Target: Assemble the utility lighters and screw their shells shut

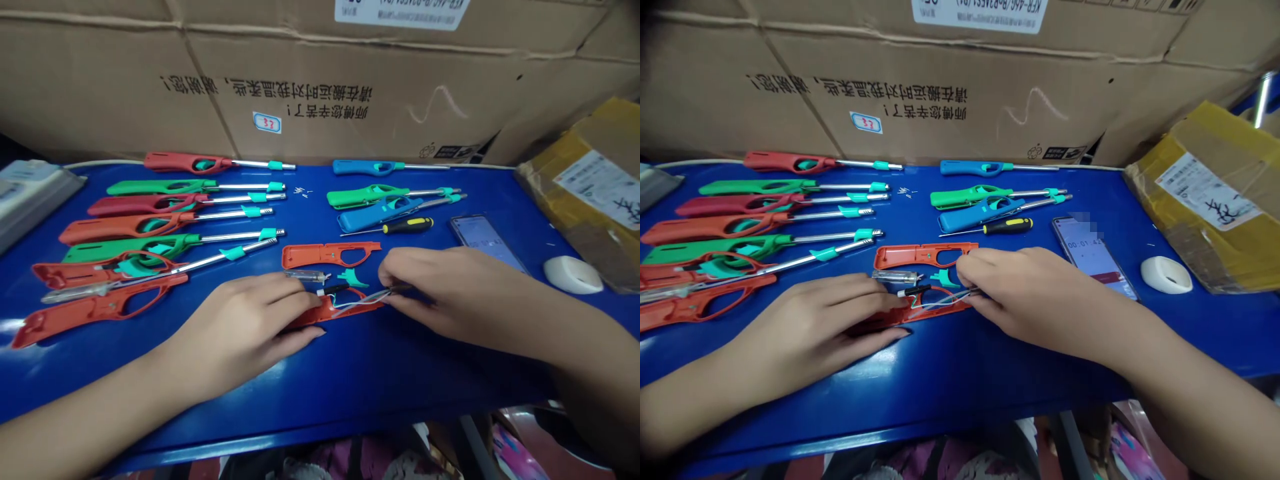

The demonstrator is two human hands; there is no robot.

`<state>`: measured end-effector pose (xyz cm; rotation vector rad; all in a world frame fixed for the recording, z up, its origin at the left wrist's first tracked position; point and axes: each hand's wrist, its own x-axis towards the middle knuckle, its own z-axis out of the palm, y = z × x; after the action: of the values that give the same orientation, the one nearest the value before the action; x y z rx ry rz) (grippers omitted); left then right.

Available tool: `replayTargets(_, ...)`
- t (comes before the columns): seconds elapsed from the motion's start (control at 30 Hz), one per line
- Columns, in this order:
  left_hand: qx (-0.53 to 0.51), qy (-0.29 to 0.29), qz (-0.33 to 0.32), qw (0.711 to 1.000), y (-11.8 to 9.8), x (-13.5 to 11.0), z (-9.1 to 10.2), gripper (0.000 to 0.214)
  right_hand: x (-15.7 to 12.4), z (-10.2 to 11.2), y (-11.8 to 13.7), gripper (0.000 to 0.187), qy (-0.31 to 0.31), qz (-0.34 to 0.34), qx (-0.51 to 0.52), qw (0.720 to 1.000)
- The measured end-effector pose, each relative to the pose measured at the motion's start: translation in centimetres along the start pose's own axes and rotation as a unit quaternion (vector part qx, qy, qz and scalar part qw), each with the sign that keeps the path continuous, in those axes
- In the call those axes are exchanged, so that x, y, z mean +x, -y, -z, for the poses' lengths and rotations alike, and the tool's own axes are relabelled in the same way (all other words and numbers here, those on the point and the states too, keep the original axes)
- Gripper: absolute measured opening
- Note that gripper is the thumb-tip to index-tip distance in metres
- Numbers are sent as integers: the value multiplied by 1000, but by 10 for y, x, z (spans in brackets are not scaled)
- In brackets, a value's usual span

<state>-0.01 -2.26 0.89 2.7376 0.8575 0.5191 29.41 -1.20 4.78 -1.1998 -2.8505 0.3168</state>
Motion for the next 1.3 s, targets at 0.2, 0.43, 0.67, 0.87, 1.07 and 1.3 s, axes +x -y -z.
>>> replayTargets(0.2,-32,0,40,999,0,0,1,16,0,3,-10,13,44,20,59,997)
replayTargets(0.43,-14,-28,41,999,0,3,4,23,10,-12,-12,15,-54,-14,65,996)
replayTargets(0.67,37,-37,62,997,4,9,9,26,15,-21,-6,18,-37,-7,25,999)
replayTargets(0.87,37,-37,64,997,15,11,4,27,10,-11,-19,17,-28,-22,-37,999)
replayTargets(1.07,95,-70,59,991,13,10,8,26,2,2,-25,14,17,-27,16,999)
replayTargets(1.3,77,-38,-27,996,-1,8,13,28,-5,12,-34,8,99,-14,115,988)
